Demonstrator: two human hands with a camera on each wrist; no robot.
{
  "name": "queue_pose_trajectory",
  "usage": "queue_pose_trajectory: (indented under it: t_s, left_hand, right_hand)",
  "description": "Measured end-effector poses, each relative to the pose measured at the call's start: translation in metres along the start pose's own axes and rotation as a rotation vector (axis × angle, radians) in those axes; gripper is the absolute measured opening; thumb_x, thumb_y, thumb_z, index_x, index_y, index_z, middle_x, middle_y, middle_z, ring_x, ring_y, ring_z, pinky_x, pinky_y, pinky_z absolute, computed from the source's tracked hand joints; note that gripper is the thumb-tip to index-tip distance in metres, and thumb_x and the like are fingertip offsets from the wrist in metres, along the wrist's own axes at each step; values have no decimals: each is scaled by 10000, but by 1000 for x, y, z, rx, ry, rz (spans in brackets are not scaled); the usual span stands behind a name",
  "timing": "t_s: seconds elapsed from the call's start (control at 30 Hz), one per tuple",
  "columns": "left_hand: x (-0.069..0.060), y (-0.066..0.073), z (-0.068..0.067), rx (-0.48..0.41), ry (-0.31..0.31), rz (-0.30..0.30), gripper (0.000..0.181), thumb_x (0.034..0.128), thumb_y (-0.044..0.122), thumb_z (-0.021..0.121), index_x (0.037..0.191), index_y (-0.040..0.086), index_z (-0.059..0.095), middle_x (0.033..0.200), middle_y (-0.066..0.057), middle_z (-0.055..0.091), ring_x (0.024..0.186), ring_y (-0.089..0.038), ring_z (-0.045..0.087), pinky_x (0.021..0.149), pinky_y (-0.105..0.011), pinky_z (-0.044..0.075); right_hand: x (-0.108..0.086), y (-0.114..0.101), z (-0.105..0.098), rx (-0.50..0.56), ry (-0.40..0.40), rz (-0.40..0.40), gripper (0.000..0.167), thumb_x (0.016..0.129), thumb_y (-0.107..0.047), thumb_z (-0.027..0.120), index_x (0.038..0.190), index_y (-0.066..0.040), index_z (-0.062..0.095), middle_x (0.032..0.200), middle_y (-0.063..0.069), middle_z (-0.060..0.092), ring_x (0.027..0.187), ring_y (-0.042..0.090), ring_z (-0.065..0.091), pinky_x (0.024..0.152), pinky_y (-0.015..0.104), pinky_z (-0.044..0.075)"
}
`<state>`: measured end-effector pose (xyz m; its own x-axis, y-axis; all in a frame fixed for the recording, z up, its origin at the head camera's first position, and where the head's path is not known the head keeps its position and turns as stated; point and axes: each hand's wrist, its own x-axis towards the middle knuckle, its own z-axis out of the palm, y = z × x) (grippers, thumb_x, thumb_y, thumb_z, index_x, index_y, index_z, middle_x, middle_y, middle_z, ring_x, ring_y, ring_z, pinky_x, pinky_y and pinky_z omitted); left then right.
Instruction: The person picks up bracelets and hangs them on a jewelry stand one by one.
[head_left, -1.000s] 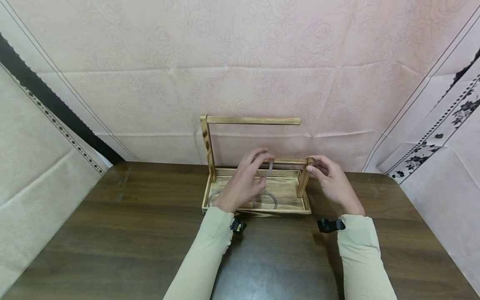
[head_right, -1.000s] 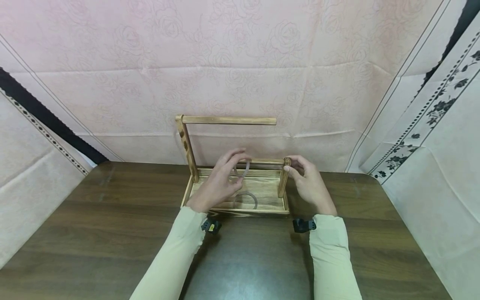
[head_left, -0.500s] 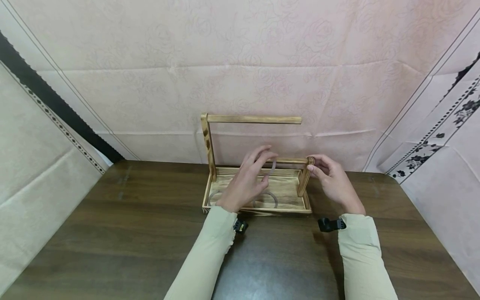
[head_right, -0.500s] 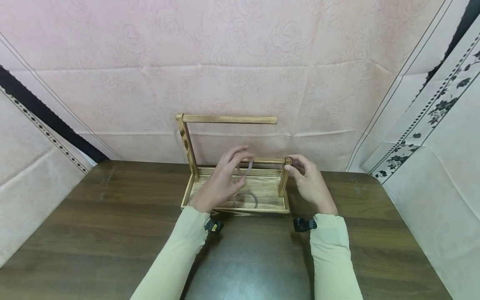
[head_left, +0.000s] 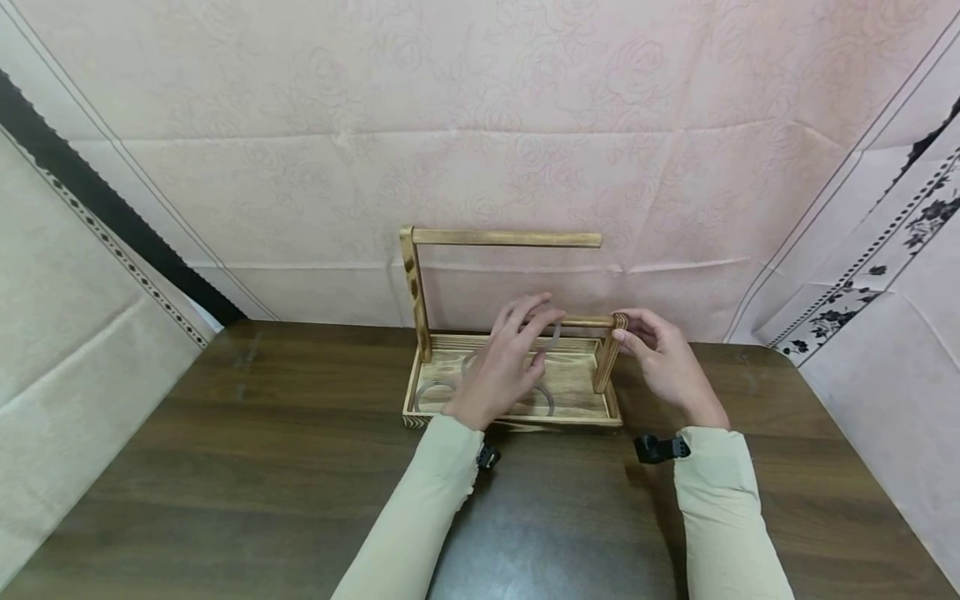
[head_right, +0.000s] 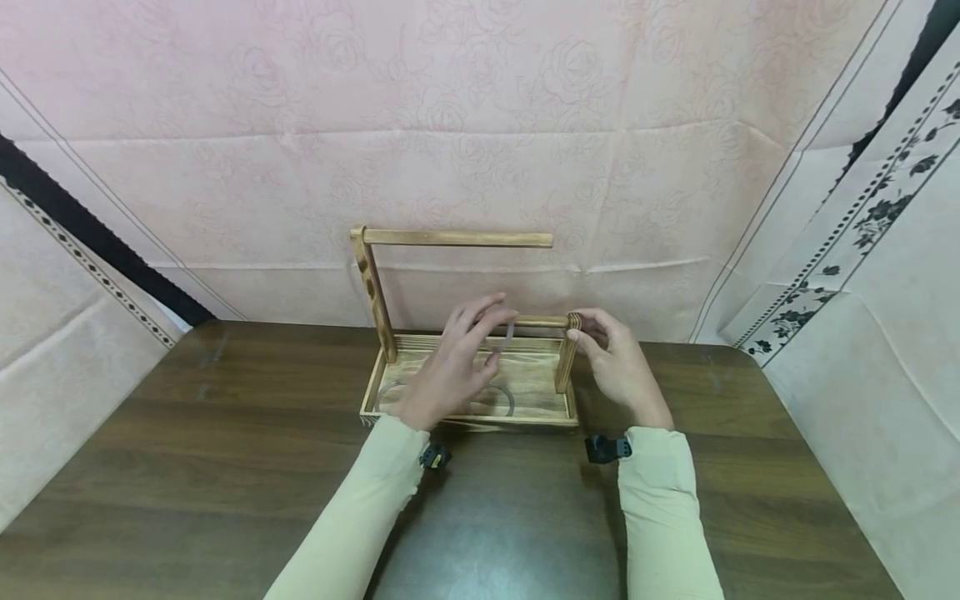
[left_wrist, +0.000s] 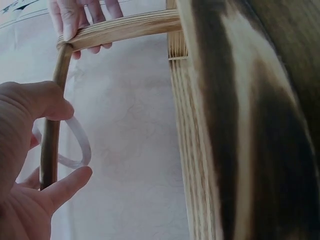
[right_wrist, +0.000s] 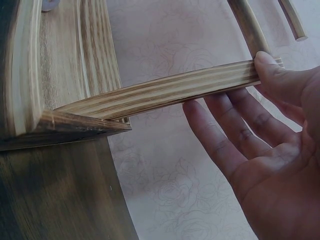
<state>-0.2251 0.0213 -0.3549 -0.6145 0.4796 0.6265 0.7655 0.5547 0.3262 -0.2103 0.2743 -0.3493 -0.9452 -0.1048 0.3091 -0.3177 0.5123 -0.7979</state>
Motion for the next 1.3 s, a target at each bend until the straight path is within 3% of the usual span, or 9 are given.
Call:
queue_pose_trajectory:
  t_s: [0.23, 0.47, 0.7, 0.9, 1.3]
  left_hand:
    - [0, 2, 7, 47, 56, 32, 626, 853, -3, 749, 1419, 177, 553, 1570, -70, 439, 1425, -277, 410, 1008, -356, 552]
    - [0, 3, 12, 49, 74, 47, 668, 837, -11, 763, 1442, 177, 551, 1574, -80, 448, 1424, -298, 424, 1005, -399, 557]
    - [3, 7, 13, 81, 74, 59, 669, 858, 7, 756, 1467, 186, 544, 1588, -75, 440, 1448, -305, 408, 1061, -395, 522]
    - [6, 9, 13, 116, 78, 73, 668, 855, 22, 764, 1464, 194, 551, 1589, -67, 438, 1457, -292, 402, 1063, -360, 519]
    - [12, 13, 15, 123, 42, 66, 656, 849, 19, 769, 1443, 216, 572, 1568, -65, 454, 1425, -281, 425, 985, -326, 562]
  right_hand:
    - [0, -1, -1, 13, -11, 21, 307, 1056, -113, 543, 1327, 32, 567, 1223, 245, 666, 1031, 118, 668, 871, 145, 550]
    - [0, -2, -1, 8, -12, 18, 305, 1055, -117, 546, 1322, 27, 571, 1229, 240, 670, 1061, 195, 674, 858, 116, 536]
    - [1, -1, -1, 4, -14, 13, 304, 1056, -118, 544, 1323, 26, 571, 1224, 242, 672, 1039, 165, 674, 917, 280, 582]
    - [1, 0, -1, 0, -16, 17, 304, 1059, -132, 543, 1323, 15, 575, 1239, 232, 676, 1083, 250, 671, 918, 263, 576]
    - [2, 0, -2, 9, -18, 22, 302, 1059, -129, 542, 1316, 27, 572, 1227, 240, 675, 1006, 50, 652, 918, 263, 576]
